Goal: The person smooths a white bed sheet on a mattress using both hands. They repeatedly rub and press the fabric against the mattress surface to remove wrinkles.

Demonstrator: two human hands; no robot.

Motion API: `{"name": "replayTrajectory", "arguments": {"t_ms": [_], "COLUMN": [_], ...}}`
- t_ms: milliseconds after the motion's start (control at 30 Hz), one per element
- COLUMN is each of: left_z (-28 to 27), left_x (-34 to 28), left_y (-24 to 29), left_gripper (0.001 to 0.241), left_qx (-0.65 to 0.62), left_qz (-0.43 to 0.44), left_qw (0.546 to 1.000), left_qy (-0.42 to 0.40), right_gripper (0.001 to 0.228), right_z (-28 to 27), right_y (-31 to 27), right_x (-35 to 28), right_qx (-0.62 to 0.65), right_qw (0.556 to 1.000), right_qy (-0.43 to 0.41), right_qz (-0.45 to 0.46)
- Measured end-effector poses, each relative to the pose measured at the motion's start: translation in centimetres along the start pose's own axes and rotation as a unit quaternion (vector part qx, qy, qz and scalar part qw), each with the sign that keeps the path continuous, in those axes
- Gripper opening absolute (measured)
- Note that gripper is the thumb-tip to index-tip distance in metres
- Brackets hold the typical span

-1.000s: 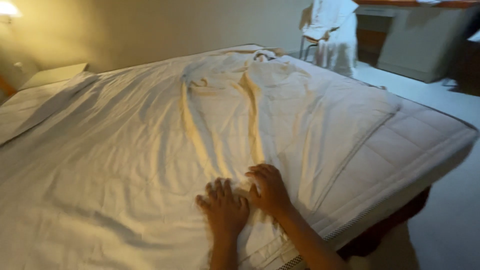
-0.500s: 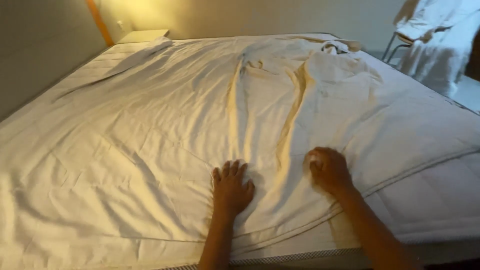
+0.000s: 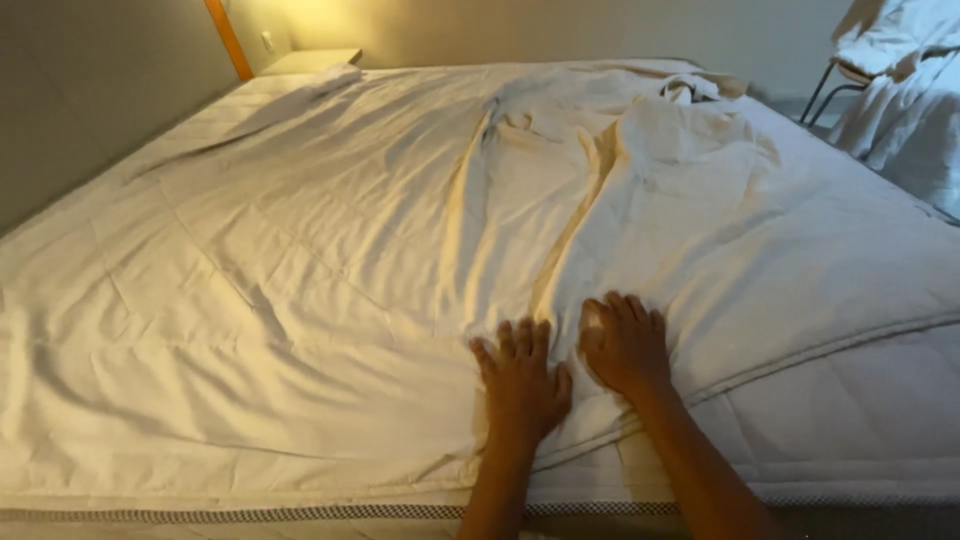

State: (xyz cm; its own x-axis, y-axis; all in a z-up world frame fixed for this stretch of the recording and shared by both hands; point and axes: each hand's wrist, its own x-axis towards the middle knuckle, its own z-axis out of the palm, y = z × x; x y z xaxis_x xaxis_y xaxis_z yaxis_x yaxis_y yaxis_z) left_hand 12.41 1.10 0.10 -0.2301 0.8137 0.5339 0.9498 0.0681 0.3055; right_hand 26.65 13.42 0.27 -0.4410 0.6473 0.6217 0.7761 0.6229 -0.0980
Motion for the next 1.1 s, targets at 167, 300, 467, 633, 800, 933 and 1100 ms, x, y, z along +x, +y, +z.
{"name": "replayTrajectory", "arguments": {"t_ms": [167, 300, 467, 633, 800, 933, 1100], "left_z": [-0.6, -1.2, -1.9, -2.5, 0.4, 0.8, 1.1], "left_x": [0.2, 0.0, 0.4, 0.1, 0.9, -0.6, 0.7], "left_y": [0.1, 0.1, 0.4, 0.4, -1.3, -1.6, -1.1], "left_gripper": [0.072, 0.074, 0.076, 0.081, 0.047, 0.044, 0.059], "left_qx": [-0.001, -0.015, -0.018, -0.076, -0.134, -0.151, -0.005], "left_qz": [0.018, 0.008, 0.021, 0.066, 0.105, 0.075, 0.122], "left_qw": [0.999, 1.000, 1.000, 0.994, 0.984, 0.986, 0.992], "left_qy": [0.026, 0.014, 0.015, 0.034, -0.048, 0.008, -0.026], "right_gripper": [0.053, 0.052, 0.053, 0.049, 0.039, 0.034, 0.046], "right_z": [-0.2, -0.1, -0.3, -0.6, -1.4, -0.1, -0.2], "right_y": [-0.2, -0.2, -0.1, -0.1, -0.8, -0.4, -0.3], "right_x": [-0.2, -0.5, -0.9, -2.1, -0.8, -2.6, -1.4], "right_qx": [-0.033, -0.018, -0.041, -0.046, -0.080, -0.017, -0.067], "right_qw": [0.999, 1.000, 0.999, 0.998, 0.997, 0.999, 0.992], "right_qy": [0.023, 0.007, 0.010, 0.046, 0.006, 0.049, 0.105], "right_qz": [-0.004, 0.012, 0.012, 0.003, -0.003, -0.017, 0.016]}}
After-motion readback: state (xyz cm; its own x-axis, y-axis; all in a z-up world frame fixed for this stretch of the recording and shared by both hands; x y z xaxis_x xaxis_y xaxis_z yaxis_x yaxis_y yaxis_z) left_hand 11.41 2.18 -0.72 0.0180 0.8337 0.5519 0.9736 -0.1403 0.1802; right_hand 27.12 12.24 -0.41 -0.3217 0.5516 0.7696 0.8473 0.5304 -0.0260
